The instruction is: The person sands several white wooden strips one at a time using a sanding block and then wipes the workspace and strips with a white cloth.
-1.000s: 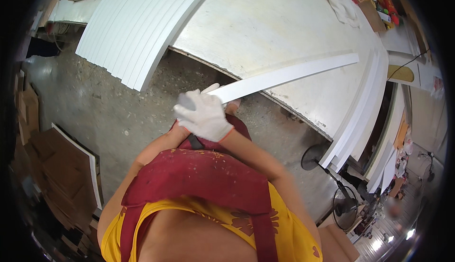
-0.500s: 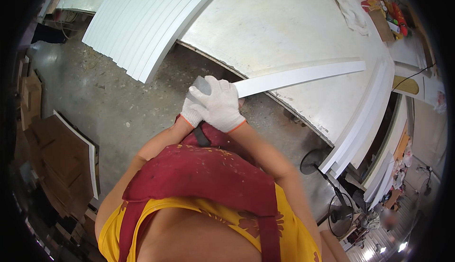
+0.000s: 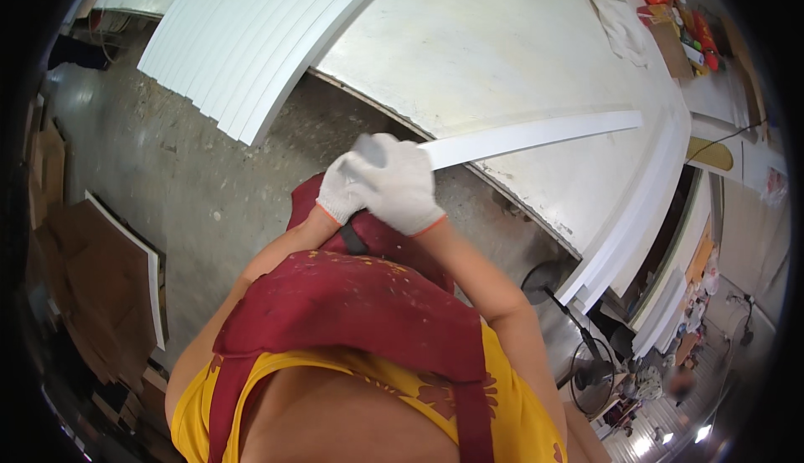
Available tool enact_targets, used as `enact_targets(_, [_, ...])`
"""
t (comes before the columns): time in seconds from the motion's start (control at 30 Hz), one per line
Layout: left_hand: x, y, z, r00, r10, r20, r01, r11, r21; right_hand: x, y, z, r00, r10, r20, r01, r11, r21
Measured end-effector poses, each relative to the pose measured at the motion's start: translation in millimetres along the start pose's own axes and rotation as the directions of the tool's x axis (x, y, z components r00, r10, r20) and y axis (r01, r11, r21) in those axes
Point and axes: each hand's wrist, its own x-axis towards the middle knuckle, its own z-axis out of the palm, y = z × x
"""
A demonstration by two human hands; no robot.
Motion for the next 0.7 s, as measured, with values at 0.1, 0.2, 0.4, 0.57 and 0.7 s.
enact_targets(0.1, [-5.3, -3.6, 43.4, 0.987, -0.079, 0.137, 0.089, 0.994, -0.066, -14.1, 60.2, -32.8, 0.971, 0.183, -0.154, -0.188, 0.982, -0.017])
enact_targets(0.2, [-7.6, -4.2, 47.7, 0.982, -0.085, 0.166, 0.108, 0.986, -0.131, -45.0, 119.1, -28.7, 0.849, 0.276, -0.451, -0.355, 0.929, -0.099])
enact_targets(0.4, [-1.9, 1.0, 35.6, 0.979, -0.096, 0.179, 0.092, 0.995, 0.032, -1.4, -9.4, 12.0, 0.973, -0.113, -0.2, 0.13, 0.989, 0.071])
enact_targets(0.57, [-11.0, -0.8, 44.6, 0.976, -0.087, 0.202, 0.063, 0.99, 0.123, -15.1, -9.3, 14.2, 0.952, -0.176, -0.25, 0.219, 0.963, 0.154])
enact_targets(0.7, [-9.4, -0.3, 49.7, 0.991, -0.071, 0.111, 0.066, 0.997, 0.049, -62.6, 91.9, -36.5, 0.983, 0.054, -0.176, -0.076, 0.989, -0.126])
